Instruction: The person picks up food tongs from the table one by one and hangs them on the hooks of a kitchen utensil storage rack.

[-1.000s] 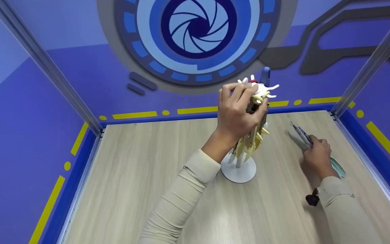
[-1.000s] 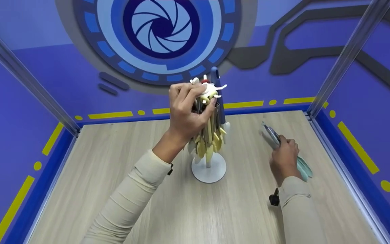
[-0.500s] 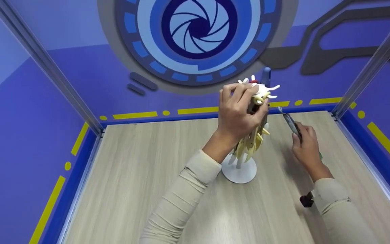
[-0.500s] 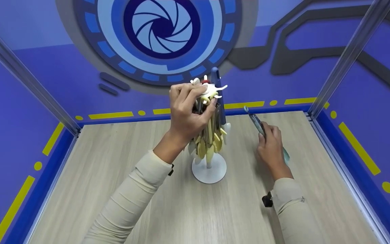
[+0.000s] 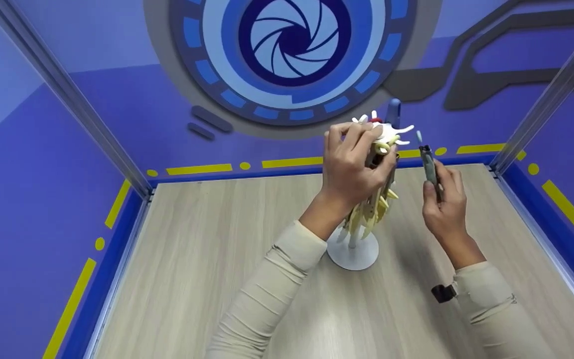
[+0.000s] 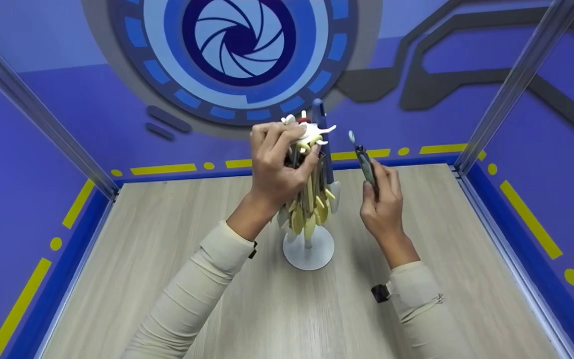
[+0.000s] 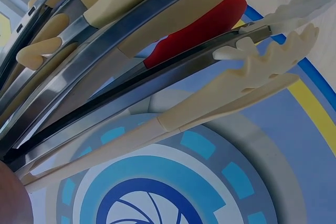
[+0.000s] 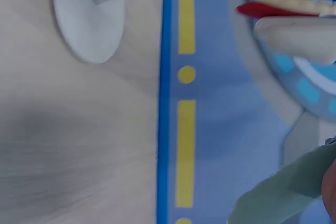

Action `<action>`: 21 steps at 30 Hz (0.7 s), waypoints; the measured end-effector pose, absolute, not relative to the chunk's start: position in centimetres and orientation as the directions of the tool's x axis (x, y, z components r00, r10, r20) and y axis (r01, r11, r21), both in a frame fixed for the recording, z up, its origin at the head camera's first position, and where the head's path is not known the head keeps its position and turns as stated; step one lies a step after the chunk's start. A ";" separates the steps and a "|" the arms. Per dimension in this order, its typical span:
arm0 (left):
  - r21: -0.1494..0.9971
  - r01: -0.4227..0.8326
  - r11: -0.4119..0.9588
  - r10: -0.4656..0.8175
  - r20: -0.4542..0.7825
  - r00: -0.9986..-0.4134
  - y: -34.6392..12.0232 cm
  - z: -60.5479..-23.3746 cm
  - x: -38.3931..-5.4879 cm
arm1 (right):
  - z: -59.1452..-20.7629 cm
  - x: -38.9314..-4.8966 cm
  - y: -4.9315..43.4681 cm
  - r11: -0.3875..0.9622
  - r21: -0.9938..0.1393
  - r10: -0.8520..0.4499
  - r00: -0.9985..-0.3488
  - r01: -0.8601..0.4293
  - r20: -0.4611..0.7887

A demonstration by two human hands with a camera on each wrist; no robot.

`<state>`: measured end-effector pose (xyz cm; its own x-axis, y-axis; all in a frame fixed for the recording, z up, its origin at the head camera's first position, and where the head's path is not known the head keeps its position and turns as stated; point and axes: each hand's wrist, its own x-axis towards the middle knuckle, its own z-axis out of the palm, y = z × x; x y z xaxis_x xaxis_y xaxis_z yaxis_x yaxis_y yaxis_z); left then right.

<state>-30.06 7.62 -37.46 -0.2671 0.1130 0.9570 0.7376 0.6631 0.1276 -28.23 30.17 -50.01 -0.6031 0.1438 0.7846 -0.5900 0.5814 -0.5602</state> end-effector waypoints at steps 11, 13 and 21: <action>0.134 0.737 0.662 0.109 0.956 -0.272 7.5 -37.5 -30.1 | -46.8 -26.8 27.7 0.492 -0.574 0.187 -0.565 -0.654 0.804; 0.134 0.737 0.662 0.110 0.956 -0.273 7.5 -37.5 -30.0 | -46.4 -26.7 27.4 0.483 -0.579 0.195 -0.564 -0.657 0.803; 0.134 0.736 0.664 0.109 0.956 -0.272 7.5 -37.4 -30.0 | -45.1 -25.8 26.5 0.450 -0.590 0.203 -0.566 -0.671 0.799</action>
<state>-30.00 7.55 -37.44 -0.2723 0.1090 0.9560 0.7357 0.6639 0.1338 -25.77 26.47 -45.08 -0.5662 0.2034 0.7988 -0.6705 0.4500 -0.5898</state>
